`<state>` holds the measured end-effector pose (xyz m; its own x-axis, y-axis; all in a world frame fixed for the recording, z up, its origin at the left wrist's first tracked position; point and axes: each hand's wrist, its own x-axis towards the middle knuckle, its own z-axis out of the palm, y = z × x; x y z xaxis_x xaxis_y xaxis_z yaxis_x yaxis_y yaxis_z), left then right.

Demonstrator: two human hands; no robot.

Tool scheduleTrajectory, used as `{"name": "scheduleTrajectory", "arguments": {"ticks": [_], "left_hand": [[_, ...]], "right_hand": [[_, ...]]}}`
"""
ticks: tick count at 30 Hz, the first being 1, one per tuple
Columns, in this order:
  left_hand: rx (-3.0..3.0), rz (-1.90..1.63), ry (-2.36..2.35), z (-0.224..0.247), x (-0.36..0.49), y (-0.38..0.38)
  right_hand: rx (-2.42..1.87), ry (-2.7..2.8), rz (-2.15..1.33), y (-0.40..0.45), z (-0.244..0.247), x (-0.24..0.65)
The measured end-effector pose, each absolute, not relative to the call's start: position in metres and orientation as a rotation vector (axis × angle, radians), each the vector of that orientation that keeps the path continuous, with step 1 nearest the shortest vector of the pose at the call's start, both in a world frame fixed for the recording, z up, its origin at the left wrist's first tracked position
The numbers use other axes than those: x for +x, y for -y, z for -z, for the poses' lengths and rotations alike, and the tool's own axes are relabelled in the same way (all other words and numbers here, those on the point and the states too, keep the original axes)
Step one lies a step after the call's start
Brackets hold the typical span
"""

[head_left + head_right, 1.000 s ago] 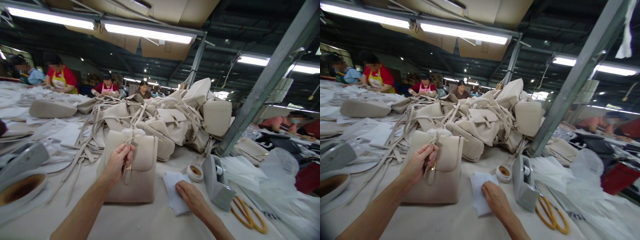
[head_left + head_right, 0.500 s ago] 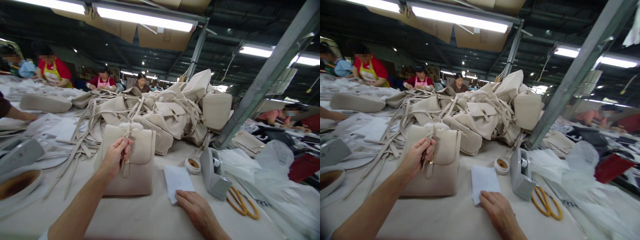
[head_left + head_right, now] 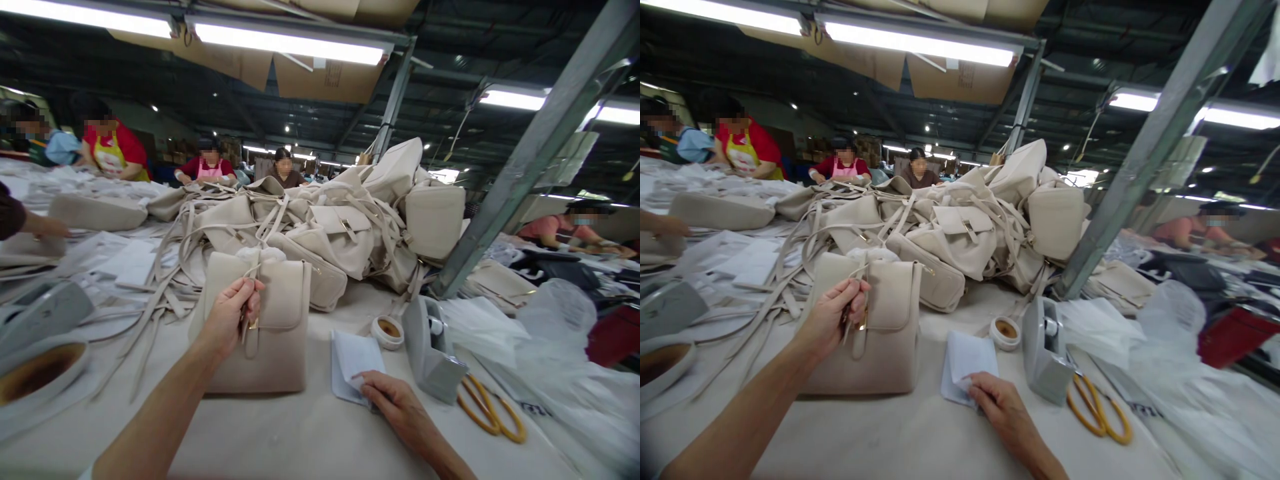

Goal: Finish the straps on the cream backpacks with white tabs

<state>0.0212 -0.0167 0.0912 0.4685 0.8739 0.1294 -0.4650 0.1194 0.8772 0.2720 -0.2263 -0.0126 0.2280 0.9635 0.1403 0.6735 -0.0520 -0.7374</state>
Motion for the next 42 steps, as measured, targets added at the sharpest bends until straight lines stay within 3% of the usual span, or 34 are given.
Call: {"name": "scheduleTrajectory", "arguments": {"ticks": [10,17,28,42], "left_hand": [[1.035,-1.031,-0.478,-0.092,0.020,0.018],[1.030,-1.040,-0.501,-0.090,0.022,0.016],[1.028,-1.040,-0.492,-0.089,0.021,0.016],[1.036,-1.058,-0.475,-0.086,0.024,0.012]], "right_hand": [[-1.866,1.337,-0.565,0.219,0.014,0.270],[-2.369,1.364,0.134,0.193,-0.032,0.335],[-2.835,1.486,-0.008,0.127,-0.035,0.396],[-2.887,1.450,0.309,0.149,-0.045,0.367]]}}
